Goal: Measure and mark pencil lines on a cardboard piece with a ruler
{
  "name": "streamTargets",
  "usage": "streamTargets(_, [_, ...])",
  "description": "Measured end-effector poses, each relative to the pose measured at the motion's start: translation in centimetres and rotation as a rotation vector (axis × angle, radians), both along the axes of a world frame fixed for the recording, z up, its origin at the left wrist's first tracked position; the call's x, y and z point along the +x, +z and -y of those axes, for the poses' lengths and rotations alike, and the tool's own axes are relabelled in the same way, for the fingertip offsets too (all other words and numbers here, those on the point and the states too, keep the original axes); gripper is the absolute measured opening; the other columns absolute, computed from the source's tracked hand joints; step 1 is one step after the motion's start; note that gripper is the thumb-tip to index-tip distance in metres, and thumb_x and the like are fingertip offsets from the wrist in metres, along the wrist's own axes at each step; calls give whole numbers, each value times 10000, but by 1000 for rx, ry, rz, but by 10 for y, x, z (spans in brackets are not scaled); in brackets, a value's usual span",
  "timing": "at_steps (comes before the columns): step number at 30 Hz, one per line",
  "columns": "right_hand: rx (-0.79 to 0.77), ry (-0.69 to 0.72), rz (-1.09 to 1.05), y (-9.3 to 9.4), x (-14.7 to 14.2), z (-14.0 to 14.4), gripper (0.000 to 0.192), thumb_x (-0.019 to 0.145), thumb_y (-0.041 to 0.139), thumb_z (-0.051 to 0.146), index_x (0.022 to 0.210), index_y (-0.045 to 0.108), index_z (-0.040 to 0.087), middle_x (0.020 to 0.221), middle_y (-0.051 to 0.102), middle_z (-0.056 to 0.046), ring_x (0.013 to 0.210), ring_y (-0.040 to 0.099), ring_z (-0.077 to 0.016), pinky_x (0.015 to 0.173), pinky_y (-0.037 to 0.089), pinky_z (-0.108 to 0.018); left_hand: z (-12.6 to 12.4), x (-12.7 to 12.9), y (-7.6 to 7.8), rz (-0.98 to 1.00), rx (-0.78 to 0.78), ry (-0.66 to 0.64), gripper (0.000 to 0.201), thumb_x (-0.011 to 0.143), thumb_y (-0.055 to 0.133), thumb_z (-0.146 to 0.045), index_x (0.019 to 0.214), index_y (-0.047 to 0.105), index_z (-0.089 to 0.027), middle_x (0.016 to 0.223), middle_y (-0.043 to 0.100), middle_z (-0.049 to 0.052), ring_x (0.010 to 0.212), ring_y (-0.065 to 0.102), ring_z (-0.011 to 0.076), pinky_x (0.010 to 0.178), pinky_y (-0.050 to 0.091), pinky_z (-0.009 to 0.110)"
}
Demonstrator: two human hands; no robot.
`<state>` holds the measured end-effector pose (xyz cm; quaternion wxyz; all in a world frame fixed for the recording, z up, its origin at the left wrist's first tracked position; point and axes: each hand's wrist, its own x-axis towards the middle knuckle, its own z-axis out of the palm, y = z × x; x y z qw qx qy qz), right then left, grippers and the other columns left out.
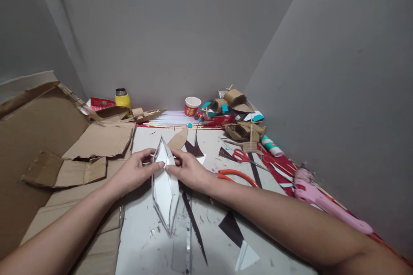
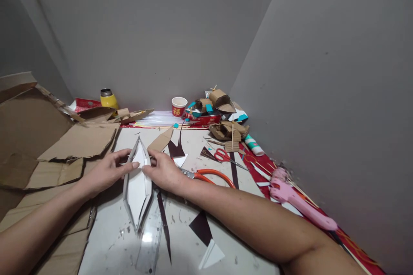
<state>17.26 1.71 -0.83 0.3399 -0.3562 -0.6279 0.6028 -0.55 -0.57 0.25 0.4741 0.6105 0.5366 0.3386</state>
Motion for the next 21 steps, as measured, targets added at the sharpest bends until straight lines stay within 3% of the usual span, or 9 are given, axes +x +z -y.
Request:
streamTargets(6, [41, -24, 32, 0, 3, 2, 363, 751, 564, 116, 1104, 639, 154, 797, 694, -8, 704, 639, -158, 635, 521, -259, 0, 0, -1, 10, -22, -16, 538, 763, 673, -437, 1238, 601, -195, 1076, 716, 70, 863, 661, 211, 638, 518, 271])
streamTargets(11, [170, -76, 110, -7, 4, -1, 372, 742, 543, 95, 1092, 649, 166, 797, 686, -9, 708, 629, -158, 605, 496, -245, 1, 3, -1, 67, 12, -11, 475, 752, 656, -359, 1196, 638, -193, 1071, 725, 65, 908, 673, 225, 808, 535, 338])
streamTargets(15, [260, -86, 178, -9, 4, -2, 402, 746, 545, 106, 1131, 645, 163, 759, 656, 2, 661, 597, -144, 591, 469, -244, 5, 9, 2, 34, 15, 26, 465, 737, 611, -291, 1185, 648, -170, 978, 740, 63, 766, 665, 213, 698, 537, 331])
streamTargets(21, [266, -107, 212, -5, 5, 1, 437, 761, 560, 134, 1193, 625, 146, 779, 664, -12, 671, 590, -145, 615, 466, -255, 9, 11, 4, 16, 7, 50, 469, 760, 610, -314, 1202, 625, -158, 995, 735, 72, 798, 666, 220, 698, 534, 327])
